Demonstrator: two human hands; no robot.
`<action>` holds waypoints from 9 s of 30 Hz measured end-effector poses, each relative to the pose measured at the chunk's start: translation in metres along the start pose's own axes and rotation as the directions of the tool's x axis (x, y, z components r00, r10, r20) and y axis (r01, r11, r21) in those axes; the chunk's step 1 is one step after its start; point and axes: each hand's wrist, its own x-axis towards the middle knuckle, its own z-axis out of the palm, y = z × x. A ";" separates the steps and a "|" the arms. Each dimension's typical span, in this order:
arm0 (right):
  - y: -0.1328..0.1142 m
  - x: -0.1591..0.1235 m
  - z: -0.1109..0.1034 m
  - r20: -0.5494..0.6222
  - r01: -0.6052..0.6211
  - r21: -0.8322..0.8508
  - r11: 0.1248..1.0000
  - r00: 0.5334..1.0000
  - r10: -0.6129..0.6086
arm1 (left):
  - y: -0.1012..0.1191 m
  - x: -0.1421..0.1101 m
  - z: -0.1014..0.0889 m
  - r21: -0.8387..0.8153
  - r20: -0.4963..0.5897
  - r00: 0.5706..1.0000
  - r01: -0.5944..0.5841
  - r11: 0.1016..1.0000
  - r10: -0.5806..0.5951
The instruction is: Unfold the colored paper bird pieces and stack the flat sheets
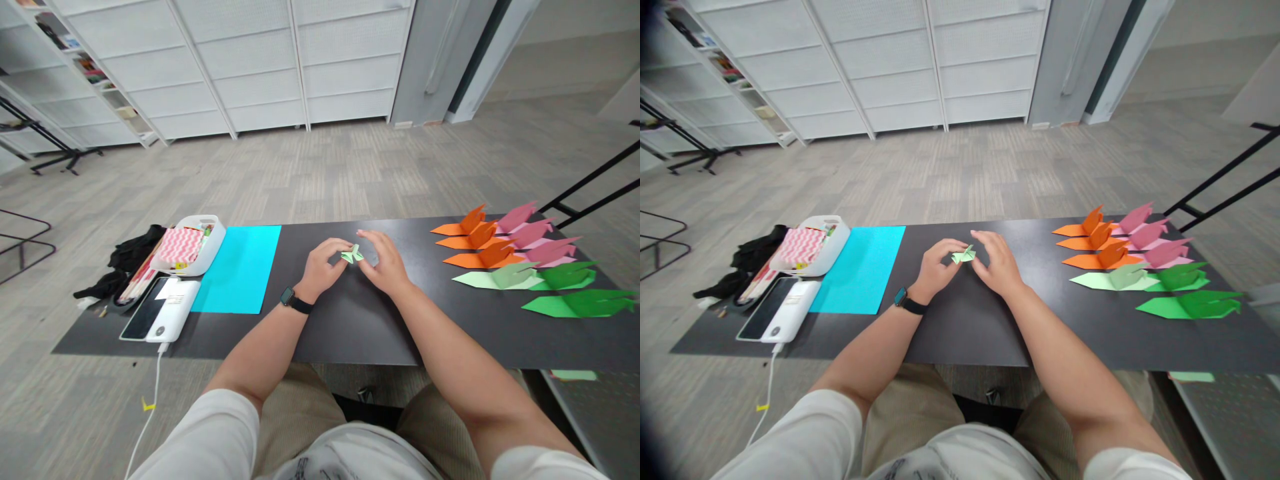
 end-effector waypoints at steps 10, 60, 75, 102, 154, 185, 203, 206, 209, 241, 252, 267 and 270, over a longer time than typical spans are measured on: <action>-0.003 0.002 -0.006 -0.001 0.027 -0.027 0.999 1.000 -0.027 | 0.004 0.002 -0.001 0.113 -0.051 0.998 -0.021 0.993 0.027; 0.018 -0.010 0.005 0.356 -0.219 -0.434 0.874 0.849 0.390 | -0.016 -0.010 0.014 0.560 0.305 0.885 0.131 0.818 -0.351; 0.028 -0.016 0.012 0.401 -0.162 -0.447 0.880 0.843 0.359 | -0.031 -0.014 0.014 0.495 0.386 0.874 0.074 0.866 -0.296; 0.037 -0.014 0.012 0.359 -0.236 -0.486 0.842 0.824 0.438 | -0.019 -0.002 -0.007 0.179 0.531 0.847 -0.076 0.981 -0.031; 0.042 -0.008 -0.008 0.515 -0.050 -0.110 0.993 0.851 0.100 | -0.023 -0.007 -0.001 0.416 0.459 0.859 0.017 0.909 -0.226; 0.036 -0.016 0.008 0.347 -0.192 -0.320 0.928 0.887 0.304 | -0.032 -0.011 0.012 0.391 0.273 0.900 0.219 0.894 -0.340; 0.036 -0.019 0.007 0.363 -0.207 -0.328 0.922 0.873 0.325 | -0.030 -0.013 0.008 0.474 0.336 0.892 0.119 0.873 -0.303; 0.037 -0.020 0.007 0.371 -0.208 -0.326 0.922 0.869 0.327 | -0.028 -0.013 0.008 0.481 0.313 0.896 0.137 0.866 -0.315; 0.036 -0.019 0.006 0.376 -0.219 -0.329 0.918 0.862 0.341 | -0.027 -0.013 0.008 0.492 0.300 0.900 0.138 0.860 -0.316; 0.050 -0.019 0.001 0.408 -0.116 -0.287 0.951 0.883 0.231 | -0.027 -0.008 -0.004 0.416 0.400 0.884 0.060 0.907 -0.242; 0.053 -0.020 -0.002 0.397 -0.067 -0.238 0.969 0.904 0.160 | -0.022 -0.006 -0.003 0.439 0.397 0.895 0.012 0.899 -0.206; 0.041 -0.008 -0.004 0.328 -0.030 -0.116 0.993 0.942 0.067 | -0.033 -0.001 -0.004 0.307 0.191 0.981 -0.017 0.951 -0.044; 0.035 -0.004 -0.006 0.255 -0.015 -0.094 0.996 0.966 0.038 | -0.028 -0.001 -0.004 0.258 0.131 0.991 -0.016 0.966 -0.018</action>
